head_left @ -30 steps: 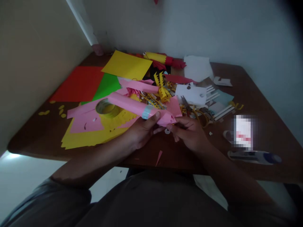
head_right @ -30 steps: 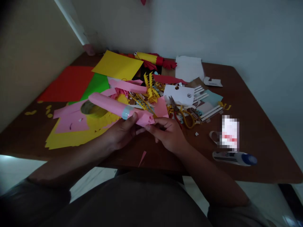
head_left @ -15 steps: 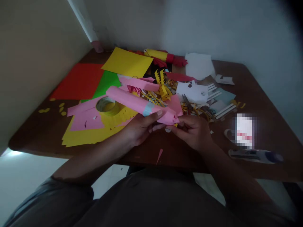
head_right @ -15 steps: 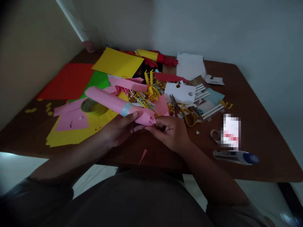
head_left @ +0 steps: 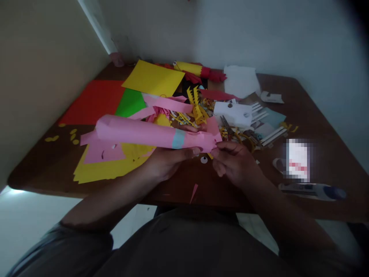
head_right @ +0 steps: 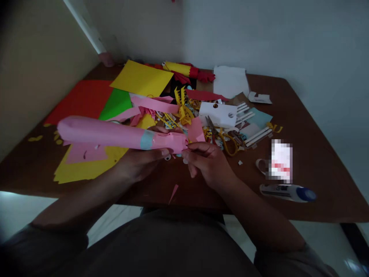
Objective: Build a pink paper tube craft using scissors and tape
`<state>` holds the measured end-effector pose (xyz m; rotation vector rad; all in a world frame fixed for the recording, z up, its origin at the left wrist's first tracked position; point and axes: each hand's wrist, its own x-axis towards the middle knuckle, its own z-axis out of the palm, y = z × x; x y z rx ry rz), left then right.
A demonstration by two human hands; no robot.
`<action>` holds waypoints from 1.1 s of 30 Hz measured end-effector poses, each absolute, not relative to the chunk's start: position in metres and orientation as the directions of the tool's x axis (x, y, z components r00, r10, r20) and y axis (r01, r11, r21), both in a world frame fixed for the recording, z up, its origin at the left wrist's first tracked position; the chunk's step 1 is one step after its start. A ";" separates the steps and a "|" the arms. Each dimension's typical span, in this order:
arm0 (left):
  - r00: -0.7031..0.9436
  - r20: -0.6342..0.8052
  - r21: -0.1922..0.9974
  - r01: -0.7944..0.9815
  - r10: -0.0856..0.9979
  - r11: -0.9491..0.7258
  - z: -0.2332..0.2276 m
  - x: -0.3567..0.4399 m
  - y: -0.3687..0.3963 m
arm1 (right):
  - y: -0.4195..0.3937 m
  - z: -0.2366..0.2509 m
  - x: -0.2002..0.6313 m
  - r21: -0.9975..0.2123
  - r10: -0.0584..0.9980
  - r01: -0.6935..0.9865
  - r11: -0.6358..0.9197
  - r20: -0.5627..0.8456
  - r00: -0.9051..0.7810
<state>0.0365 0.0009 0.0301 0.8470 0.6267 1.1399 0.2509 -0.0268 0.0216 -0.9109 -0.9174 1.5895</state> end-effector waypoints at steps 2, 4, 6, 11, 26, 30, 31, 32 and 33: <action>0.306 0.037 0.852 -0.508 0.951 0.130 0.029 0.035 0.002 | -0.025 0.025 0.248 -0.876 0.981 -0.451 -0.169 -0.103 -0.166; 0.294 0.072 0.873 -0.480 0.953 0.082 0.025 0.033 0.004 | -0.023 0.029 0.246 -0.862 0.983 -0.479 -0.166 -0.104 -0.153; 0.272 0.117 0.909 -0.416 0.955 0.007 0.019 0.028 0.006 | -0.023 0.031 0.247 -0.864 0.978 -0.466 -0.189 -0.122 -0.171; 0.215 0.236 0.948 -0.264 0.948 -0.176 0.008 0.020 0.008 | -0.024 0.031 0.253 -0.875 0.935 -0.373 -0.309 -0.208 -0.288; 0.233 0.073 0.910 -0.413 0.970 0.031 0.030 0.029 0.000 | -0.024 0.039 0.251 -0.834 0.942 -0.455 -0.312 -0.209 -0.262; 0.226 0.101 0.890 -0.455 0.969 0.013 0.030 0.028 0.003 | -0.025 0.043 0.254 -0.789 0.920 -0.486 -0.376 -0.255 -0.298; 0.235 0.087 0.871 -0.489 0.968 0.041 0.031 0.028 0.004 | -0.025 0.043 0.254 -0.785 0.920 -0.489 -0.379 -0.262 -0.291; 0.247 0.070 0.850 -0.522 0.966 0.072 0.032 0.029 0.004 | -0.026 0.043 0.253 -0.784 0.922 -0.494 -0.376 -0.263 -0.284; 0.260 0.053 0.828 -0.551 0.964 0.103 0.033 0.030 0.004 | -0.026 0.042 0.253 -0.783 0.926 -0.501 -0.368 -0.260 -0.273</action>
